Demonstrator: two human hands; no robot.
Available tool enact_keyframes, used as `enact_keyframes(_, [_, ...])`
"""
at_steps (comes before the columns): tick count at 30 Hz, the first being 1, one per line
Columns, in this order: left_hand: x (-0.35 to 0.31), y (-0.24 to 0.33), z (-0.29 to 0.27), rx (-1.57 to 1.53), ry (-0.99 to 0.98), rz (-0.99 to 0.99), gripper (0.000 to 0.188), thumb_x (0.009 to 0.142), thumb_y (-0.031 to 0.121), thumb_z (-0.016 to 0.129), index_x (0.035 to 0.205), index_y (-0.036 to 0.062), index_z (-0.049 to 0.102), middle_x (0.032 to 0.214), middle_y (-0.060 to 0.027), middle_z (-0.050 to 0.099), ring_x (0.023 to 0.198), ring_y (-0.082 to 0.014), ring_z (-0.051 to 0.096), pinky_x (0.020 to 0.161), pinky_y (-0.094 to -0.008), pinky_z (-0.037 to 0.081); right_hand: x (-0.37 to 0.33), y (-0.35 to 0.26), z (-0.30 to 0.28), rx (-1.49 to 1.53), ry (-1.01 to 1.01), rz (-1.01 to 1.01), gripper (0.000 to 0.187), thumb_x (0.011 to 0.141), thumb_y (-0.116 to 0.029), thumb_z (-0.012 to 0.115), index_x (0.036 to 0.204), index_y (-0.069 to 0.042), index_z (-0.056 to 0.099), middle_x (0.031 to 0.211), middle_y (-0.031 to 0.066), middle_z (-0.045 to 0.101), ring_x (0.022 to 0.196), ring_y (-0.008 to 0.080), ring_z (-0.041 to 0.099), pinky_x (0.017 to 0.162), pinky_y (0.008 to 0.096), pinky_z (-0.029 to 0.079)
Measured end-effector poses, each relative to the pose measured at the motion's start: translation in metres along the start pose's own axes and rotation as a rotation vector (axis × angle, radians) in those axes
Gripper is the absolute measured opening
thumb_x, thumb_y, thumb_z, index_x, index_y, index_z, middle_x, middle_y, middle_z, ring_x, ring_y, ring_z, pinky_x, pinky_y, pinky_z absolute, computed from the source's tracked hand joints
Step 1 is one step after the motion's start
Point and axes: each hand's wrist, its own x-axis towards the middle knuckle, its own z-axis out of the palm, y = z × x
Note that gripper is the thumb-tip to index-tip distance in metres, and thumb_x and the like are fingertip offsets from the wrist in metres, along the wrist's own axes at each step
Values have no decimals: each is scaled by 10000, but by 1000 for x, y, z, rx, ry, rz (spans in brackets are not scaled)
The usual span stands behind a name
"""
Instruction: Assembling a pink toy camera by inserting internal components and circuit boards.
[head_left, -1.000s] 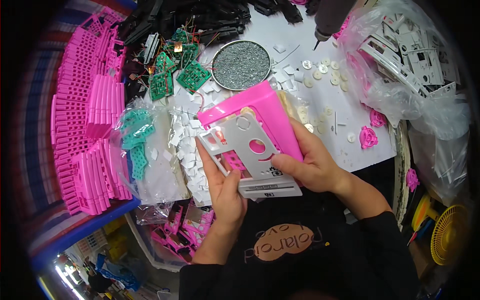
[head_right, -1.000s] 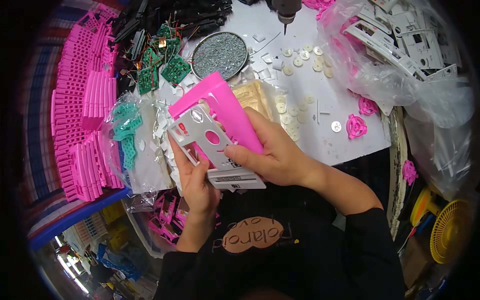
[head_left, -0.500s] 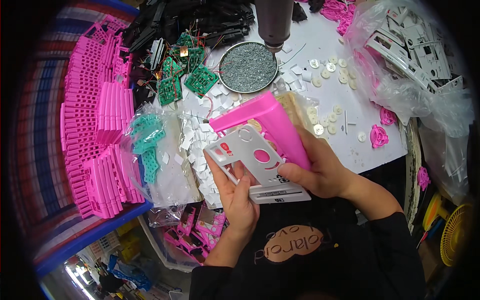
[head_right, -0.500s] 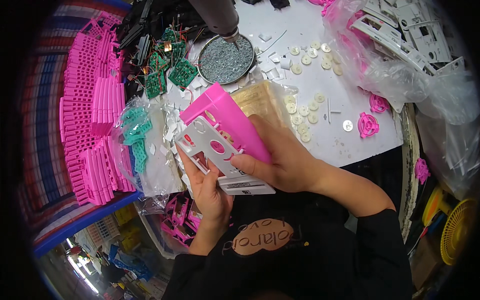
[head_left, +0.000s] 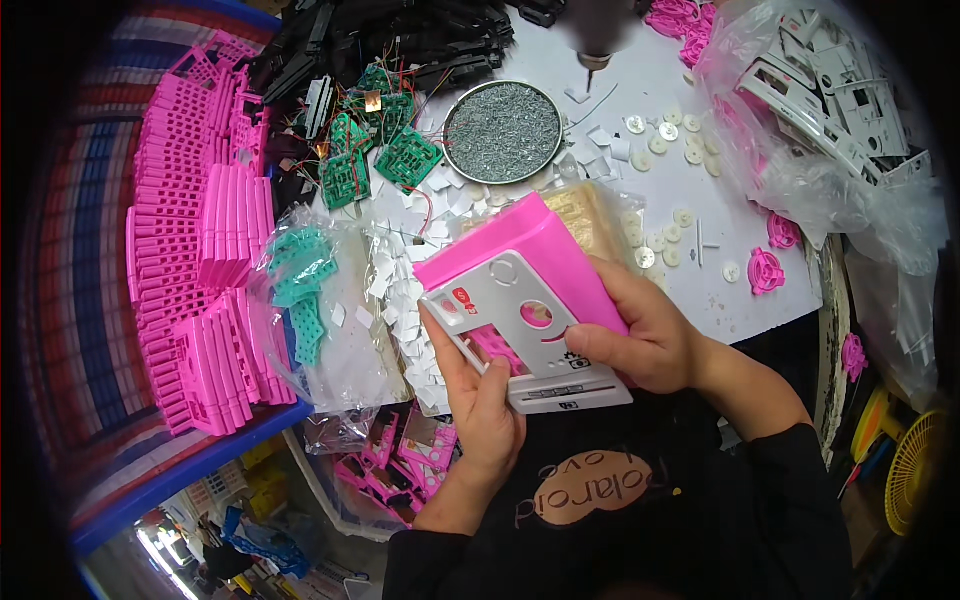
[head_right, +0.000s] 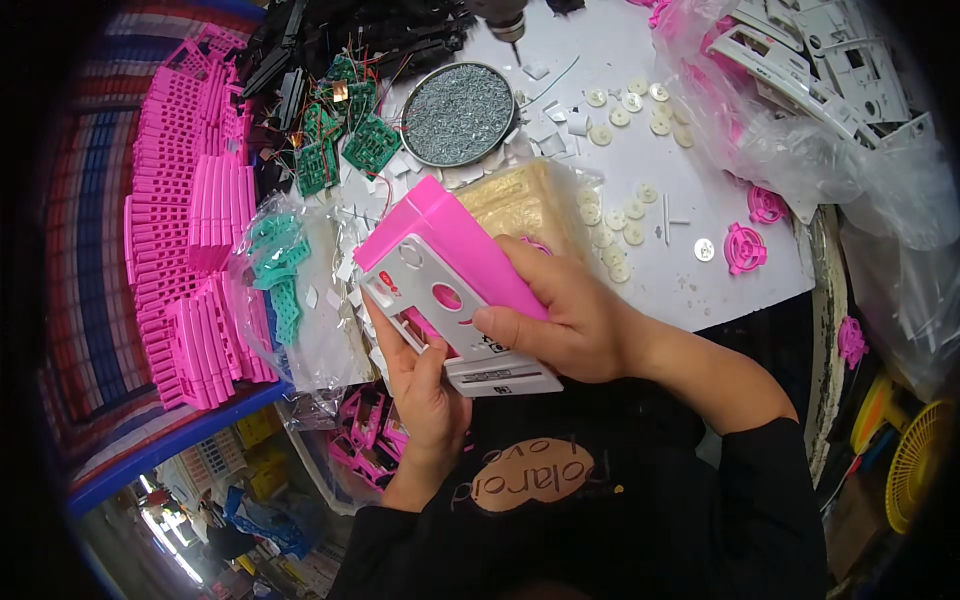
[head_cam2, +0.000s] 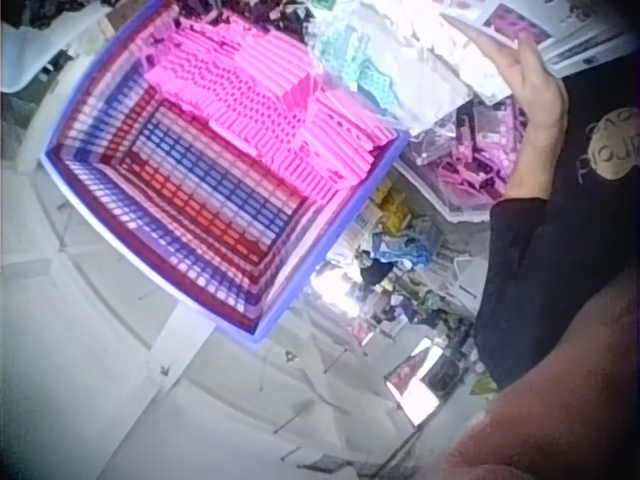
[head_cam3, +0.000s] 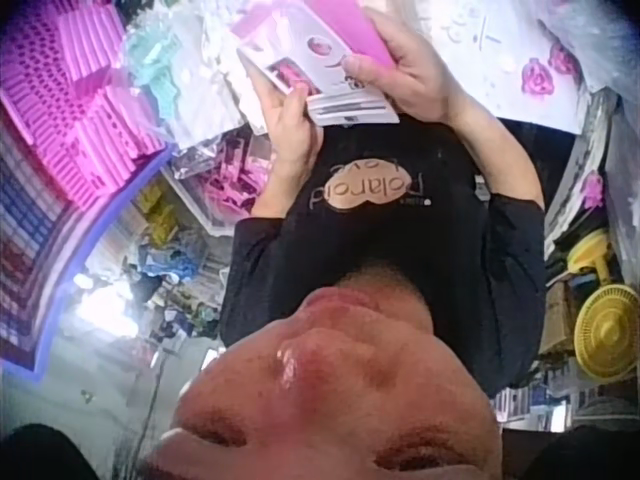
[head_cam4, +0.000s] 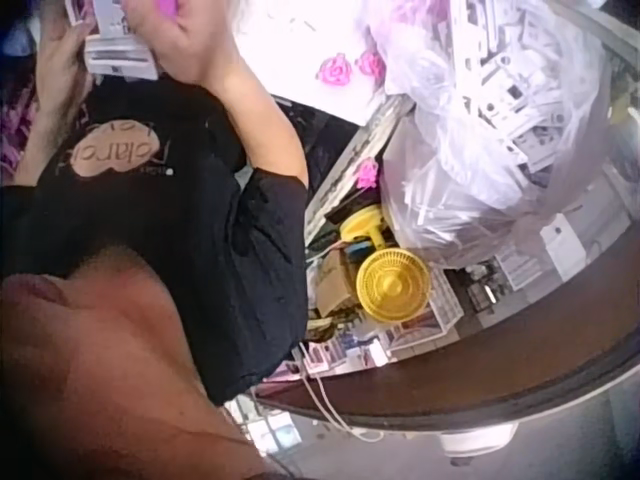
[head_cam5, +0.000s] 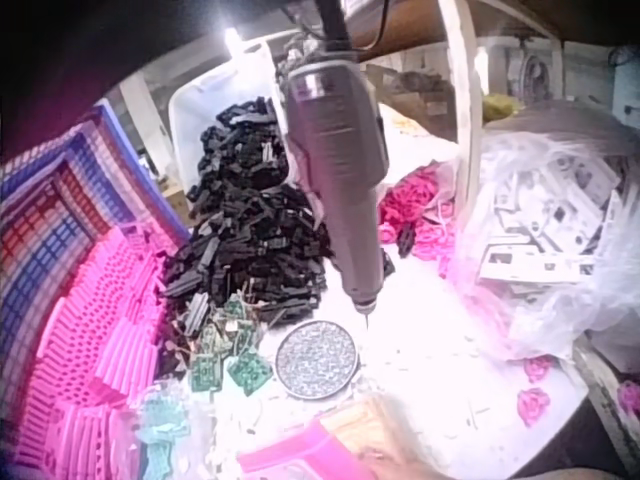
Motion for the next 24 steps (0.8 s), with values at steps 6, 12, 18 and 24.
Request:
enact_keyframes(6, [-7, 4, -8, 130, -64, 96, 839, 955, -56, 430, 1624, 88, -55, 1627, -175, 230, 1442, -268, 345, 1188, -390, 264, -5, 3, 2, 227, 15, 135, 466, 1010, -219, 612, 1385, 24, 478, 1171, 83, 591, 1133, 166, 554, 983, 334, 454])
enact_keyframes(12, [10, 8, -21, 210, -22, 188, 704, 1014, 26, 394, 1608, -4, 17, 1608, -195, 268, 1427, -266, 367, 1177, -391, 284, -14, -4, 0, 401, -129, 248, 632, 938, -101, 708, 1471, -6, 382, 1282, 98, 583, 1116, 144, 596, 947, 294, 512])
enact_keyframes(18, [6, 1, -17, 227, 19, 228, 659, 1036, 43, 394, 1609, 7, 71, 1575, -202, 328, 1382, -263, 429, 1143, -396, 344, -26, 6, 3, 515, -43, 367, 666, 902, -25, 722, 1473, -16, 379, 1322, 92, 575, 1191, 161, 590, 982, 316, 522])
enact_keyframes(24, [7, -2, -19, 224, 24, 261, 665, 1044, 61, 392, 1611, 7, 47, 1600, -202, 282, 1417, -262, 384, 1173, -400, 299, -30, 12, 1, 423, -76, 265, 628, 905, 27, 688, 1461, -6, 398, 1318, 89, 576, 1181, 167, 591, 989, 313, 515])
